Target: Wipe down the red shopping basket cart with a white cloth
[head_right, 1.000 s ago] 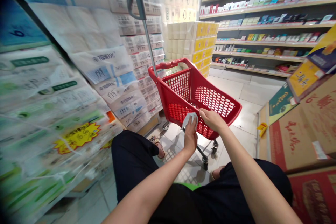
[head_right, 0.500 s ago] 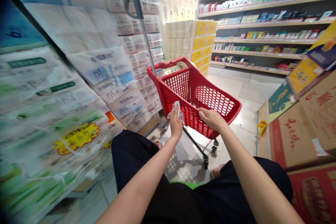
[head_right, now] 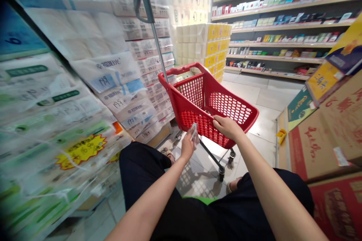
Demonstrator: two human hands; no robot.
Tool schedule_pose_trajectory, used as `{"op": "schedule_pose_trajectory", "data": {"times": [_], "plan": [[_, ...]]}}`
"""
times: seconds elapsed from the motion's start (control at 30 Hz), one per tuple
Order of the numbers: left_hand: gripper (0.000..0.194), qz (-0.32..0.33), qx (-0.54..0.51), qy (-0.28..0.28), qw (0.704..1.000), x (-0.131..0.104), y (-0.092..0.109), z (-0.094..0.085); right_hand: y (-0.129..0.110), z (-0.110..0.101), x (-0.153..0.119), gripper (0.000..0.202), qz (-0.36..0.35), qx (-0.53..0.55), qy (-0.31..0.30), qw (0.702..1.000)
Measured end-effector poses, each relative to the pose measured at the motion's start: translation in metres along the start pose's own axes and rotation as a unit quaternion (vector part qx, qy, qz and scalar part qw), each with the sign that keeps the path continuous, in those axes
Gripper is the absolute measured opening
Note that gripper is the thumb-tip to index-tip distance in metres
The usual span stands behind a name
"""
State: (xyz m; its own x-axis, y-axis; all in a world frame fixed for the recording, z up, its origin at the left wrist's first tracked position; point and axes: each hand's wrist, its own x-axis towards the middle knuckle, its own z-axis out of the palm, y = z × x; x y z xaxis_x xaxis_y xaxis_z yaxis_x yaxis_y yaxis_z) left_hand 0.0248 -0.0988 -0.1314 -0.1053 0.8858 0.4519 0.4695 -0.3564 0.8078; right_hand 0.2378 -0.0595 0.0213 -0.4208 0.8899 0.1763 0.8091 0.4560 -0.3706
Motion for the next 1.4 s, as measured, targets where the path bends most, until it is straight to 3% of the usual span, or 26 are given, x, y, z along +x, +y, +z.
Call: {"op": "schedule_pose_trajectory", "data": {"times": [0.07, 0.13, 0.27, 0.4, 0.6, 0.73, 0.87, 1.0, 1.07, 1.23, 1.33, 1.4], "plan": [[0.067, -0.035, 0.015, 0.074, 0.997, 0.020, -0.008, -0.012, 0.000, 0.001, 0.000, 0.024, -0.002, -0.004, -0.004, 1.000], [0.068, -0.037, 0.022, 0.114, 0.993, 0.045, -0.008, -0.020, -0.001, 0.002, 0.000, 0.021, -0.003, -0.010, -0.003, 1.000], [0.070, -0.030, 0.018, 0.134, 0.990, 0.076, 0.012, -0.010, -0.004, 0.006, -0.001, 0.020, -0.006, -0.028, -0.004, 1.000], [0.072, -0.022, 0.006, 0.116, 0.993, 0.058, 0.037, 0.016, -0.006, 0.007, -0.002, 0.018, -0.007, -0.050, 0.000, 0.999], [0.070, 0.046, -0.044, -0.013, 0.998, -0.004, 0.062, 0.034, -0.003, 0.009, -0.001, 0.020, -0.011, -0.065, 0.005, 0.998], [0.065, 0.077, -0.060, -0.078, 0.992, -0.023, 0.065, 0.042, -0.001, 0.009, -0.001, 0.022, -0.008, -0.062, 0.001, 0.998], [0.056, 0.095, -0.040, -0.108, 0.989, -0.025, 0.062, 0.042, 0.000, 0.007, -0.002, 0.022, -0.005, -0.056, -0.002, 0.998], [0.052, 0.128, -0.026, -0.137, 0.982, -0.021, 0.057, 0.024, 0.000, 0.005, -0.003, 0.022, -0.005, -0.043, -0.001, 0.999], [0.055, 0.121, -0.025, -0.111, 0.986, -0.014, 0.050, 0.014, -0.001, 0.005, -0.004, 0.024, -0.006, -0.038, -0.003, 0.999], [0.064, -0.008, -0.002, 0.072, 0.997, 0.018, 0.035, 0.002, -0.007, 0.006, -0.005, 0.025, 0.000, -0.025, -0.007, 1.000], [0.067, -0.007, -0.027, 0.051, 0.998, 0.022, 0.045, 0.014, -0.011, 0.006, -0.005, 0.026, -0.001, -0.004, -0.010, 1.000], [0.072, -0.013, -0.066, 0.016, 0.998, 0.011, 0.058, 0.027, -0.013, 0.004, -0.004, 0.028, -0.002, 0.011, -0.012, 1.000]]}}
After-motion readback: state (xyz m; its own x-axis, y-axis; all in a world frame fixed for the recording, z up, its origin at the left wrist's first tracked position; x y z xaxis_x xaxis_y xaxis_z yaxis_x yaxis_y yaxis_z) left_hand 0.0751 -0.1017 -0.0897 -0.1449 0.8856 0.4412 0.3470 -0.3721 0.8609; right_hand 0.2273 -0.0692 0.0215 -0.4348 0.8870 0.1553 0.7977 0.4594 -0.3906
